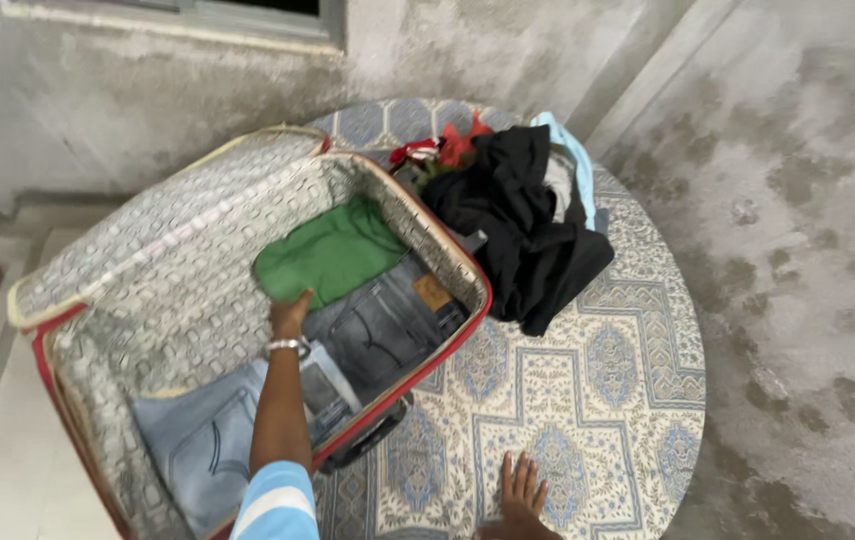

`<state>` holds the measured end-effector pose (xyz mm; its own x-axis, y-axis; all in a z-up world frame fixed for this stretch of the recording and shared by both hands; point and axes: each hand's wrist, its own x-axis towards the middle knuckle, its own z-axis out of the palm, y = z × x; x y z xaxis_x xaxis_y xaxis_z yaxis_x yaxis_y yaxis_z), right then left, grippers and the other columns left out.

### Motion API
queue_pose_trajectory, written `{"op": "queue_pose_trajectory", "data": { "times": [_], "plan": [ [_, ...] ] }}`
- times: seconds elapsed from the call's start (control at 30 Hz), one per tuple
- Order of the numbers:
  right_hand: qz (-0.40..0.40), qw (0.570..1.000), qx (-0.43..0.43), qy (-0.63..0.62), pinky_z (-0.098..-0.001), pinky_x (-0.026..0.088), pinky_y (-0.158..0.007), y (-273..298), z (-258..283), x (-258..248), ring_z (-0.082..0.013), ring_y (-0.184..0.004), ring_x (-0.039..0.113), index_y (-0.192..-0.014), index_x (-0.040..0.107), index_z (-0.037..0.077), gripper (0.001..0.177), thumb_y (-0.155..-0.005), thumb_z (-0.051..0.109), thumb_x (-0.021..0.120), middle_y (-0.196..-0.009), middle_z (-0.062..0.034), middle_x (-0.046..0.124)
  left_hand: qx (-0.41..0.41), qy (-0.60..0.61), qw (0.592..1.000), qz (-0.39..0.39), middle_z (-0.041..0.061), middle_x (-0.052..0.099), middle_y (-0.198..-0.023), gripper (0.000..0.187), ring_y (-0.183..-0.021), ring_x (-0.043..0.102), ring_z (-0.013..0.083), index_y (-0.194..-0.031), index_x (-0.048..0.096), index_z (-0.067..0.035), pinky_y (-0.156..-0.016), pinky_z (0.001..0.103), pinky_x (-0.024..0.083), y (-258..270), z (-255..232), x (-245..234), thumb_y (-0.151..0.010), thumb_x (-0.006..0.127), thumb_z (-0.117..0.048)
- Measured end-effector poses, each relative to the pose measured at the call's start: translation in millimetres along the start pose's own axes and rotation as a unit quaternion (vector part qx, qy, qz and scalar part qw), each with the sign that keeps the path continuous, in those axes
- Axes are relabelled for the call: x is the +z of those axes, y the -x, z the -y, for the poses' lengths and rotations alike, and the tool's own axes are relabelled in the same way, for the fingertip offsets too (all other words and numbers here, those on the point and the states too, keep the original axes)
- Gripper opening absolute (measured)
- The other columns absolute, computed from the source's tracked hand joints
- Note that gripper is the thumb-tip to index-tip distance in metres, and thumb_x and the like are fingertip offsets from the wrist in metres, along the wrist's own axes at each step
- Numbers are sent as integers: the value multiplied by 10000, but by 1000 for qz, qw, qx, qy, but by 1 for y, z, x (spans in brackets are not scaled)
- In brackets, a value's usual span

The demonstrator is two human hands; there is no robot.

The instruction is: The person takes a black jacket and a green shirt from a red suitcase, buttons them on a table, and then begins folding a pair of light blue jeans.

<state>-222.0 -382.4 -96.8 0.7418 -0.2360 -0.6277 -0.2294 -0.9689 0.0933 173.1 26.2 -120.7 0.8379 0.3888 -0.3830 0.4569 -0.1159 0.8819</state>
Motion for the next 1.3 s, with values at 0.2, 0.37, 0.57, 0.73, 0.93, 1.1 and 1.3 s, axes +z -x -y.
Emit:
{"op": "queue_pose_trajectory", "data": {
  "times": [0.2, 0.37, 0.57, 0.73, 0.93, 1.1, 1.3],
  "plan": [
    [-556, 800, 80, 212, -607, 274, -1192, -16, 14, 20, -306, -1453, 437, -1545, 435, 288, 547, -1023, 127, 458, -1576, -108, 473, 55, 180, 981, 41, 126, 751, -1180, 555, -1020, 674, 236, -1207, 718, 17, -905, 366, 507, 13, -4, -13, -721, 859, -211],
    [-708, 685, 42, 167, -617, 291, -1143, -22, 16, 8, -321, -1390, 487, -1541, 502, 227, 469, -1081, 206, 412, -1517, -139, 532, 111, 92, 989, -33, 129, 731, -1022, 387, -886, 635, 240, -1070, 732, 35, -806, 422, 498, 21, -26, -30, -836, 842, -253],
    [-484, 846, 106, 197, -640, 203, -1204, -11, 12, 22, -305, -1477, 334, -1587, 276, 284, 736, -947, 46, 552, -1633, -95, 306, 210, 226, 951, 28, 52, 705, -1088, 267, -933, 634, 112, -1127, 677, -26, -805, 284, 506, 47, -36, -50, -904, 757, -149],
    [2, 994, -61, -89, -715, -56, -1176, -1, -17, 5, -501, -1532, -214, -1601, -229, 111, 1493, -714, 629, 855, -1665, -295, -254, 211, 348, 912, -55, 24, 670, -1062, 258, -920, 646, 133, -1162, 630, -38, -810, 286, 544, 97, -81, -75, -914, 695, -69],
    [-44, 980, -116, -154, -731, -137, -1146, 7, -23, 16, -520, -1487, -316, -1565, -296, 124, 1722, -538, 802, 908, -1621, -307, -330, 288, 374, 879, -69, 21, 666, -1046, 221, -894, 644, 120, -1153, 625, -50, -805, 297, 553, 226, -157, -87, -937, 660, -21],
    [-31, 973, -155, -166, -732, -210, -1116, 3, -30, 19, -510, -1459, -388, -1580, -313, 99, 1604, -663, 824, 784, -1597, -320, -398, 359, 341, 868, 46, 23, 671, -1102, 279, -966, 616, 99, -1233, 641, -14, -888, 270, 513, 339, -189, -59, -960, 698, -12],
    [95, 797, -222, -553, -631, 16, -1211, -12, -82, 5, -408, -1531, -140, -1621, -138, 171, 1249, -823, 835, 555, -1682, -182, -151, 204, 303, 910, 197, 76, 709, -1113, 459, -952, 705, 166, -1270, 591, -5, -843, 326, 598, 465, -188, -7, -846, 710, -134]
  ]
}}
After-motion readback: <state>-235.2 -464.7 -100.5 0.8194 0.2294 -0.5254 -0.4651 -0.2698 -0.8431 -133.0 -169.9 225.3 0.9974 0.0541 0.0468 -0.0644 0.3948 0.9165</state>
